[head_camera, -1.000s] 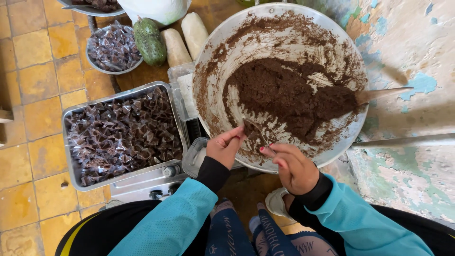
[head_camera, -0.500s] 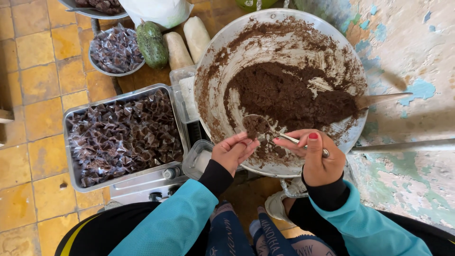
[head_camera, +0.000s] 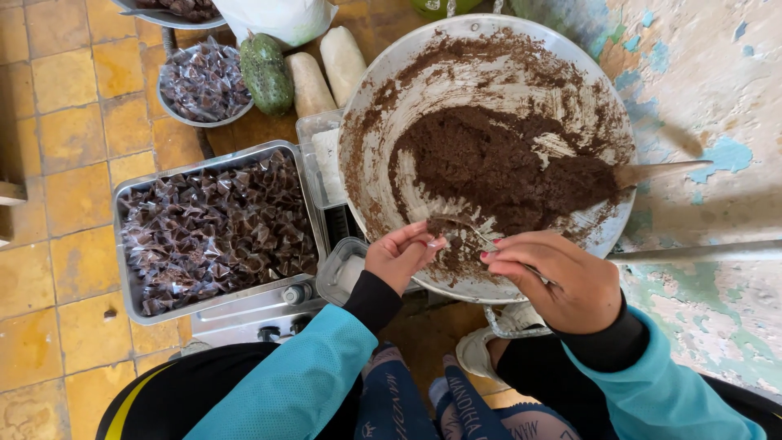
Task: The person portions out small amounts of a dark brown paste from a large bowl, shaping them by hand and placing them into a small container.
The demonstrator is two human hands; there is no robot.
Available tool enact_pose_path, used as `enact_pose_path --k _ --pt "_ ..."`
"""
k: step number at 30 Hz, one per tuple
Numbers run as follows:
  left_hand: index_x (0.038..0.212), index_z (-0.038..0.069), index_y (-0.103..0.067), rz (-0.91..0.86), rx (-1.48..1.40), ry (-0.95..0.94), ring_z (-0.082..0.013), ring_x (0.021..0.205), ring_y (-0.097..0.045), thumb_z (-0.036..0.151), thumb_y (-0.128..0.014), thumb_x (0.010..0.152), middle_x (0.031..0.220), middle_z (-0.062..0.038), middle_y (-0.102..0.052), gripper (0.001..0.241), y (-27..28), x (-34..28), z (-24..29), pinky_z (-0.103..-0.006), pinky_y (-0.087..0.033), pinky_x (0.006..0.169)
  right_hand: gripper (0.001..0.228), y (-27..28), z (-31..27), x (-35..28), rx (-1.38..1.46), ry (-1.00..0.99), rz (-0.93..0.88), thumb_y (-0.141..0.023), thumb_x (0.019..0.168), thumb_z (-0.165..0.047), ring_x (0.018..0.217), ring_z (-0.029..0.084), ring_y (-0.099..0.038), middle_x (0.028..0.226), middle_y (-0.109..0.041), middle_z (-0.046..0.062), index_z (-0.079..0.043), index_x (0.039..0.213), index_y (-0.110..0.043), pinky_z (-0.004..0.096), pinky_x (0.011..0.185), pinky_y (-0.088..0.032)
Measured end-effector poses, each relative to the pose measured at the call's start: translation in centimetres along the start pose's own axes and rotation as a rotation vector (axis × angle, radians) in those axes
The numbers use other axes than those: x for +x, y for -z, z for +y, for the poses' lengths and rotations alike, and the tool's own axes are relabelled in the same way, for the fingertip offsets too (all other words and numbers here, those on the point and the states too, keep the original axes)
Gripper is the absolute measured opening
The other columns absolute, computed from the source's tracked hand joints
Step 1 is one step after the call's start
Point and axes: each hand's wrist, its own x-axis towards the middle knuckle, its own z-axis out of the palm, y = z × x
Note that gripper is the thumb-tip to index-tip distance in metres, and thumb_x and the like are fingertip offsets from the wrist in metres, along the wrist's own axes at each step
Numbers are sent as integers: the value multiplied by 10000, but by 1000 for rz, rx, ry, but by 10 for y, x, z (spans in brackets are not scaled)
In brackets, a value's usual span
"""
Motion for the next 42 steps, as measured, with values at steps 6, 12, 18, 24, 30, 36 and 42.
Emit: enact_pose_path --k 6,12,18,24,30,36,42 --pt "1387 -98 -572 13 -28 -11 -255 1077 -726 -39 -595 982 1160 -146 -712 410 -2 3 -2 -302 -653 869 186 17 -1 4 18 136 -151 -784 859 -104 933 229 -772 1053 -765 105 -66 1040 -767 314 750 -622" --pt "1404 -102 -579 -85 129 -63 -199 1115 -730 -10 -602 990 1207 -143 -750 425 -15 -13 15 -260 -615 911 241 2 5 -5 -11 192 -208 -742 868 -77 995 265 -752 1116 -756 118 -98 1108 -750 339 795 -617" --pt "1416 -91 -542 -50 113 -45 -205 1094 -737 -16 -608 980 1157 -143 -736 448 -19 -13 19 -263 -614 864 158 12 -4 -1 -46 27 0 -753 935 -88 974 192 -769 1097 -759 73 -124 1087 -779 293 789 -625" --pt "1416 -117 -574 -97 49 -58 -206 1087 -741 -26 -583 985 1145 -137 -730 440 -15 -13 13 -263 -620 874 152 -3 -5 -1 -37 74 -64 -760 889 -77 921 233 -765 1053 -767 115 -69 1038 -788 314 730 -618" --pt "1400 -113 -562 -22 110 -63 -240 1022 -744 -44 -592 987 1125 -141 -721 420 -9 -7 0 -293 -641 819 130 4 -5 -1 -14 -23 -7 -761 910 -87 878 209 -778 1034 -767 106 -84 1038 -787 306 716 -623" --pt "1431 -111 -529 -60 73 -35 -268 1129 -742 -31 -583 1003 1128 -147 -699 439 -10 -8 3 -310 -639 841 130 3 0 -5 103 -117 -54 -693 957 -80 791 182 -796 988 -808 101 -40 1051 -774 286 638 -630" --pt "1418 -92 -544 -42 -11 3 -282 1136 -732 -33 -544 1007 1137 -130 -702 416 -10 -8 15 -324 -646 879 206 9 -11 -2 419 -283 192 -523 1091 -6 942 300 -807 1023 -731 217 101 1193 -666 327 744 -668"
